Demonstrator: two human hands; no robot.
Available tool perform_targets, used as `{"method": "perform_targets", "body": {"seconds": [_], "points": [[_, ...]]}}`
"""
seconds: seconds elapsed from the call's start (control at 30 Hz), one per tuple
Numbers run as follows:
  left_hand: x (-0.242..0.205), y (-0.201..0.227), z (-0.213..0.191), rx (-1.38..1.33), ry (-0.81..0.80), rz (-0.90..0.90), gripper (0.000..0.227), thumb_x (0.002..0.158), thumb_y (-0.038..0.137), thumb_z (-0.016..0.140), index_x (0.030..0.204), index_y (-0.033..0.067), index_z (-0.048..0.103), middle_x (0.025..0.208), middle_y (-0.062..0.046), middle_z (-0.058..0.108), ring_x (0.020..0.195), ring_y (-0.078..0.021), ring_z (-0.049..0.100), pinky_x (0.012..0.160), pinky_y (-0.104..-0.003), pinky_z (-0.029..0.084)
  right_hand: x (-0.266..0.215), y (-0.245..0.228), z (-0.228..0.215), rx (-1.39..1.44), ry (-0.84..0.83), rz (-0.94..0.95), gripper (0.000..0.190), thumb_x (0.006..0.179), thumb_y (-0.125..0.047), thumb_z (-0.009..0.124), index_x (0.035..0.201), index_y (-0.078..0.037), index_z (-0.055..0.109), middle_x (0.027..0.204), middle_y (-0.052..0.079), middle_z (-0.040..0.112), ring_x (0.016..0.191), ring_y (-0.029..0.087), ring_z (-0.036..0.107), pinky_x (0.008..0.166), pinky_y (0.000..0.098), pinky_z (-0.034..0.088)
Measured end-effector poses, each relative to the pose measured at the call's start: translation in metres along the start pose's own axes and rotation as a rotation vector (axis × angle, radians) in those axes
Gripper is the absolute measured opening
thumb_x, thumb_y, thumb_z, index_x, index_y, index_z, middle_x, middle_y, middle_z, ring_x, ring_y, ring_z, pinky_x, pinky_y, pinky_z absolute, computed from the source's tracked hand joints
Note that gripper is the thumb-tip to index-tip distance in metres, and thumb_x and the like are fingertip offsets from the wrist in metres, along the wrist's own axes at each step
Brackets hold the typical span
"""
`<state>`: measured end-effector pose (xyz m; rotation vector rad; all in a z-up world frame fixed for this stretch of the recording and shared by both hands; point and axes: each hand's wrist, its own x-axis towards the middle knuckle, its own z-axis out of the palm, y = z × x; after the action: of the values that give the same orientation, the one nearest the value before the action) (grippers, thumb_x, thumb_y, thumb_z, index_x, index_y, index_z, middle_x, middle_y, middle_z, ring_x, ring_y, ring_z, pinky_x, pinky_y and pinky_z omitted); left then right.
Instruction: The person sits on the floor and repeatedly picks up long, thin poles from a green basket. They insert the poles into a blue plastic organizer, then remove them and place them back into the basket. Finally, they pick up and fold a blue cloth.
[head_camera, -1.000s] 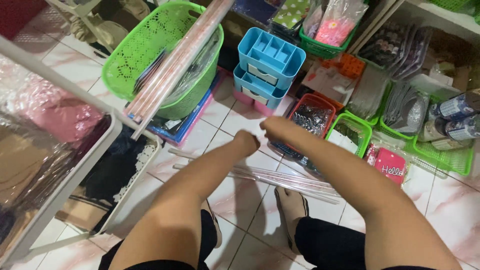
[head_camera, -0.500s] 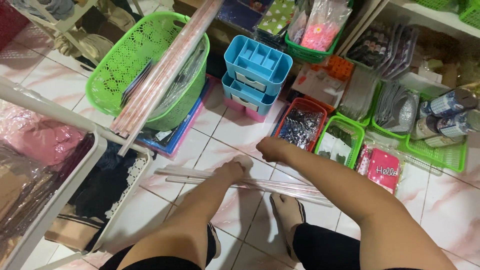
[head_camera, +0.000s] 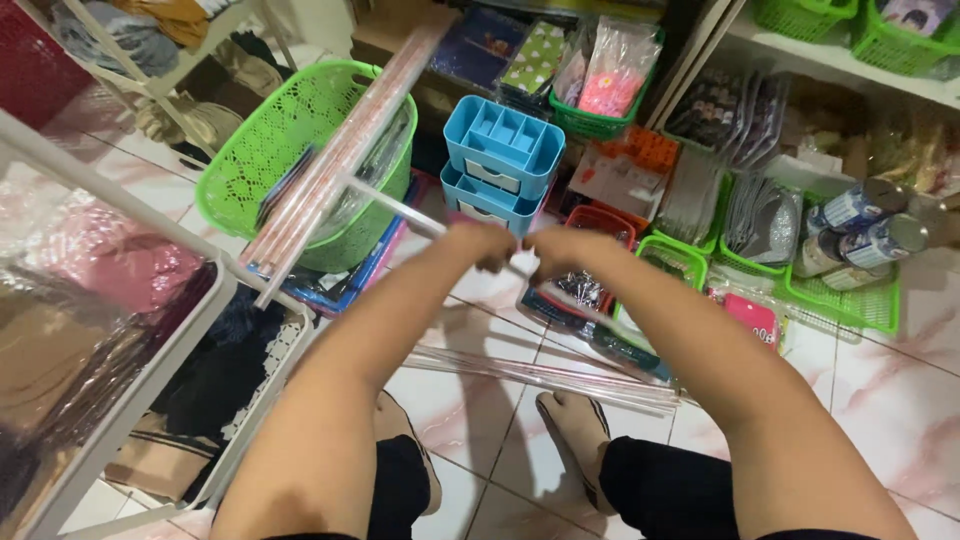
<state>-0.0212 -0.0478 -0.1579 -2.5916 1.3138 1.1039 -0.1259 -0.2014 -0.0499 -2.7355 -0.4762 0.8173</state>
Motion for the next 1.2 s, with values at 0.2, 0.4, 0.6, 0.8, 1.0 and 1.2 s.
{"method": "perform_targets", "body": {"seconds": [0.2, 0.4, 0.6, 0.8, 1.0, 1.2], "points": [[-0.138, 0.046, -0.145, -0.145, 0.344, -0.057, 0.034, 0.077, 0.018, 0.080, 0.111, 0.0162, 0.074, 0.097, -0.010, 0.079, 0.088, -0.0271, 0.075, 0.077, -0.045, 0.058, -0.023, 0.004, -0.073, -0.043, 0.192, 0.111, 0.037, 0.084, -0.028, 0.076, 0.118, -0.012, 0.074, 0.108, 0.019, 0.076, 0.100, 0.034, 0.074, 0.087, 0.0459, 0.057], [-0.200, 0.085, -0.164, -0.042, 0.930, 0.148, 0.037, 0.073, 0.034, 0.088, 0.100, 0.0137, 0.073, 0.094, -0.014, 0.075, 0.090, -0.0371, 0.071, 0.075, -0.050, 0.055, -0.070, -0.030, -0.125, -0.199, 0.528, 0.161, 0.027, 0.081, -0.012, 0.069, 0.108, -0.012, 0.075, 0.102, 0.021, 0.075, 0.099, 0.041, 0.071, 0.083, 0.0513, 0.055], [-0.207, 0.090, -0.171, -0.006, 1.111, 0.168, 0.021, 0.088, 0.035, 0.076, 0.099, 0.0170, 0.075, 0.089, -0.012, 0.075, 0.084, -0.0383, 0.071, 0.070, -0.053, 0.055, -0.099, -0.030, -0.142, -0.035, 0.788, -0.098, 0.031, 0.079, -0.014, 0.074, 0.107, -0.003, 0.069, 0.097, 0.021, 0.073, 0.090, 0.039, 0.071, 0.075, 0.0474, 0.055], [-0.219, 0.096, -0.173, -0.089, 1.123, 0.188, 0.024, 0.085, 0.035, 0.079, 0.099, 0.0166, 0.076, 0.088, -0.012, 0.076, 0.085, -0.0373, 0.071, 0.073, -0.052, 0.055, -0.102, -0.014, -0.137, 0.162, 0.892, -0.144, 0.016, 0.091, -0.013, 0.074, 0.105, -0.007, 0.076, 0.088, 0.016, 0.075, 0.078, 0.028, 0.076, 0.072, 0.0373, 0.058], [-0.198, 0.088, -0.178, -0.068, 1.073, 0.267, 0.019, 0.086, 0.031, 0.077, 0.100, 0.0185, 0.078, 0.093, -0.010, 0.076, 0.089, -0.0362, 0.071, 0.074, -0.050, 0.056, -0.095, -0.026, -0.135, 0.123, 0.860, -0.115, 0.017, 0.091, -0.017, 0.078, 0.104, -0.007, 0.077, 0.086, 0.018, 0.073, 0.073, 0.027, 0.074, 0.069, 0.0376, 0.057], [-0.207, 0.076, -0.184, -0.064, 1.008, 0.150, 0.015, 0.089, 0.028, 0.074, 0.101, 0.0201, 0.079, 0.091, -0.009, 0.076, 0.089, -0.0347, 0.072, 0.077, -0.050, 0.056, -0.100, -0.005, -0.146, 0.141, 0.745, -0.031, 0.016, 0.091, -0.015, 0.071, 0.104, -0.009, 0.078, 0.085, 0.012, 0.077, 0.074, 0.024, 0.075, 0.069, 0.0359, 0.057]]}}
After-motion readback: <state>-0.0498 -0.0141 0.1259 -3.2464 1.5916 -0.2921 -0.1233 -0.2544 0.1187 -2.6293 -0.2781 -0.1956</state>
